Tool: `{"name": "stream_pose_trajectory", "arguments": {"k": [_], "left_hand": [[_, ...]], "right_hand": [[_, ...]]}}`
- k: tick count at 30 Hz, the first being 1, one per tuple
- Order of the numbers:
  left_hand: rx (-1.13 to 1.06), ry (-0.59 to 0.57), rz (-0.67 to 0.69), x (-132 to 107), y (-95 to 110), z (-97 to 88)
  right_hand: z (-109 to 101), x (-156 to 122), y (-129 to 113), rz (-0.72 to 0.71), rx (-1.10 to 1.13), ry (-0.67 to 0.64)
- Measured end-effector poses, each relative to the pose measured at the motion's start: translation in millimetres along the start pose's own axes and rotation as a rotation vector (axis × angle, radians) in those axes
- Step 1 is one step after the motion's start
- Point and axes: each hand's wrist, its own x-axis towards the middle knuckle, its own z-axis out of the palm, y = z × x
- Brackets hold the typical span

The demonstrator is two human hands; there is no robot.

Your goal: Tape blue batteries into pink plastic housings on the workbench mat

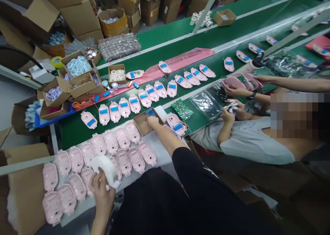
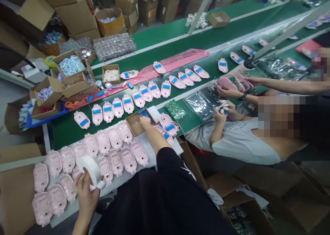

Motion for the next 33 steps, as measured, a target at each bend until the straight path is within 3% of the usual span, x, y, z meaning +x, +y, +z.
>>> {"name": "stream_pose_trajectory", "arguments": {"k": [4,8,11,16,24,30,33], "left_hand": [[0.049,-0.056,0.093,-23,-12,-4.6],[0.004,-0.095,0.211,-33,-22,-16.8],[-0.028,-0.119,0.275,-37,-22,-36.4],[-0.029,-0.148,0.338,-50,-23,-75.0],[0.043,-0.166,0.297,-85,-28,-105.7],[0.077,-0.155,0.311,-96,-31,-114.3],[0.107,-0.164,0.340,-97,-35,-116.0]], "right_hand": [[10,-39,-1,0.073,-0.133,-0.041],[20,-137,-15,0.015,0.208,-0.195],[39,-212,-34,0.028,0.416,-0.280],[79,-288,-57,0.108,0.534,-0.358],[109,-326,-60,0.102,0.534,-0.355],[114,-338,-60,-0.168,0.071,-0.207],[113,-338,-66,-0.302,-0.100,-0.239]]}}
